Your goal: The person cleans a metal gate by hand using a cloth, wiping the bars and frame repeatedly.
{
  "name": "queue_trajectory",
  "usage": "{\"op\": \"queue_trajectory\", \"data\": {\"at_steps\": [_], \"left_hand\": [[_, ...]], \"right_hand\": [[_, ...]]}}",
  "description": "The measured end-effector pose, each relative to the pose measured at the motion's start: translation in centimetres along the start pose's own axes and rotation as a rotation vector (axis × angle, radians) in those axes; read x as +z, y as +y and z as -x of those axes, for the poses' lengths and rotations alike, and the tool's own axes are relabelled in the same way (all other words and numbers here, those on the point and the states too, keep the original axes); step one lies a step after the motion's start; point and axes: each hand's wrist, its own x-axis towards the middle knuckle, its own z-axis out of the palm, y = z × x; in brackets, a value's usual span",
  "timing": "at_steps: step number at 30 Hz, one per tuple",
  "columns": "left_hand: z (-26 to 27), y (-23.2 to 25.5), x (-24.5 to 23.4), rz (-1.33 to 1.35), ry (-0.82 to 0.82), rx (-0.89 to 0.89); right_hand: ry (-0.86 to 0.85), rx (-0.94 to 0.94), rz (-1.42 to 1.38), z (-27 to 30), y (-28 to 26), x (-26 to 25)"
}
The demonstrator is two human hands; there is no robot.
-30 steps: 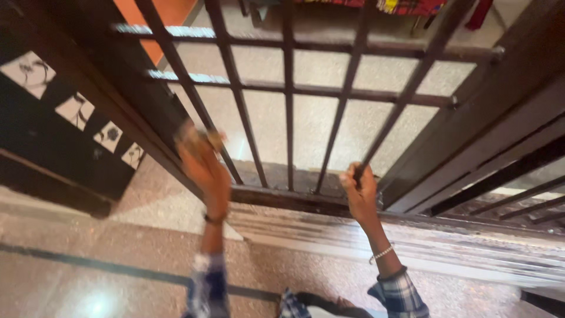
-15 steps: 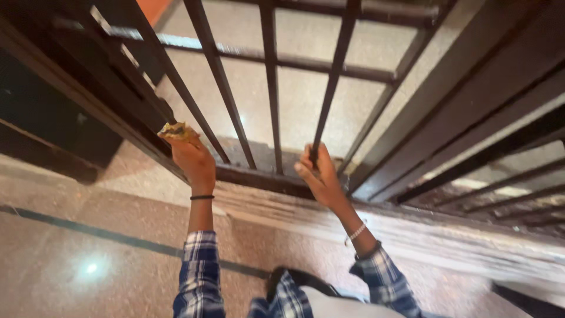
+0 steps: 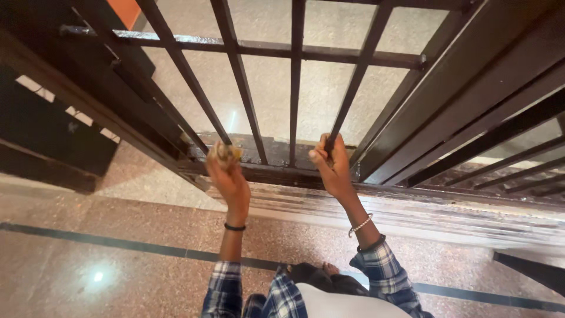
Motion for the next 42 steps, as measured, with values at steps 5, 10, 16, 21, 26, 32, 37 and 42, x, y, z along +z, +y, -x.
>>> {"op": "queue_trajectory", "data": {"at_steps": [5, 10, 16, 21, 26, 32, 37, 42], "left_hand": [[-9.9, 5.0, 2.8, 0.63, -0.091, -0.016], [-16.8, 11.0, 1.9, 0.513, -0.057, 0.215], [-11.8, 4.0, 2.6, 0.199, -0.062, 0.23], [-3.8, -3.8, 2.0, -0.148, -0.222, 0.064], [-0.9, -0.7, 0.5, -0.003, -0.104, 0.042], [-2.1, 7.4, 2.2, -0.234, -0.028, 0.411], [-5.1, 11.1, 6.0, 0.332, -0.105, 0.118], [-11.7, 11.0, 7.4, 0.459, -0.047, 0.273]], "right_hand": [[0.063, 0.061, 0.029, 0.4, 0.2, 0.2], [0.093, 0.051, 0.093, 0.2, 0.4, 0.4], [0.092, 0.061, -0.006, 0.0, 0.3, 0.6], [0.077, 0.041, 0.144, 0.1, -0.6, 0.4], [-0.009, 0.015, 0.254, 0.5, -2.0, -0.6], [-0.125, 0.012, 0.203, 1.4, -2.9, -1.7], [-0.216, -0.064, 0.269, 2.1, -4.2, -3.3], [-0.321, -0.116, 0.38, 5.5, -5.1, -7.3]]}}
